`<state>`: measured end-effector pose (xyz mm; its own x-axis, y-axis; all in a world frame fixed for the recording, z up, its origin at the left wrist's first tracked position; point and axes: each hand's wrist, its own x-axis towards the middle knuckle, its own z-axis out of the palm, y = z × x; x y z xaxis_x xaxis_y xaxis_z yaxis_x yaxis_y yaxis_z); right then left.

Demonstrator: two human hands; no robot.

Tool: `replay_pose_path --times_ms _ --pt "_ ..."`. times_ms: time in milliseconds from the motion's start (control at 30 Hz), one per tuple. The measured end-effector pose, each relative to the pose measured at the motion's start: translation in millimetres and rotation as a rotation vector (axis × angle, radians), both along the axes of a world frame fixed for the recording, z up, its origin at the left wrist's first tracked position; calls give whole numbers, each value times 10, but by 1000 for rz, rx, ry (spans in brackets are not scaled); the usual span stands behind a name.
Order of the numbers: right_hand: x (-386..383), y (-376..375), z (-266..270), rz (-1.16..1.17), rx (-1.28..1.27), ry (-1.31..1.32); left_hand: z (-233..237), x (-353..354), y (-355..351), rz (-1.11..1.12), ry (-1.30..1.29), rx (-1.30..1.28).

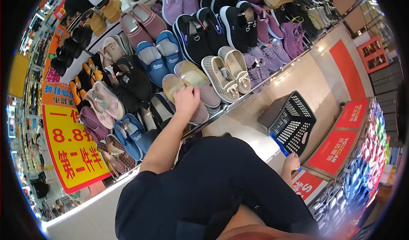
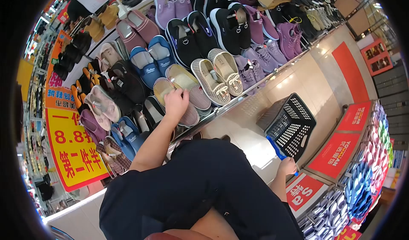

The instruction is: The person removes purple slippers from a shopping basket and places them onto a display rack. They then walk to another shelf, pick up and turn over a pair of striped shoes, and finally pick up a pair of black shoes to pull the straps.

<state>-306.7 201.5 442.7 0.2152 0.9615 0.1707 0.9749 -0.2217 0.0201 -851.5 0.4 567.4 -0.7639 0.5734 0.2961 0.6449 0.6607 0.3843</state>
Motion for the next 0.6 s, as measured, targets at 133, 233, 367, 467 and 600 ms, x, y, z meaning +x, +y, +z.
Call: replay_pose_path --times_ms 133,233,367,467,600 --pt "61 -334 -5 26 26 20 35 -52 9 -22 -28 -59" --pt "108 -437 59 36 21 31 186 -88 58 -23 -145 -116" --pt "143 -398 147 60 115 56 328 -196 145 29 -309 -226" --pt "181 -471 275 28 -37 11 314 -254 170 29 -310 -241" --pt "196 -600 326 59 -46 -22 362 -206 -21 49 -254 -79"
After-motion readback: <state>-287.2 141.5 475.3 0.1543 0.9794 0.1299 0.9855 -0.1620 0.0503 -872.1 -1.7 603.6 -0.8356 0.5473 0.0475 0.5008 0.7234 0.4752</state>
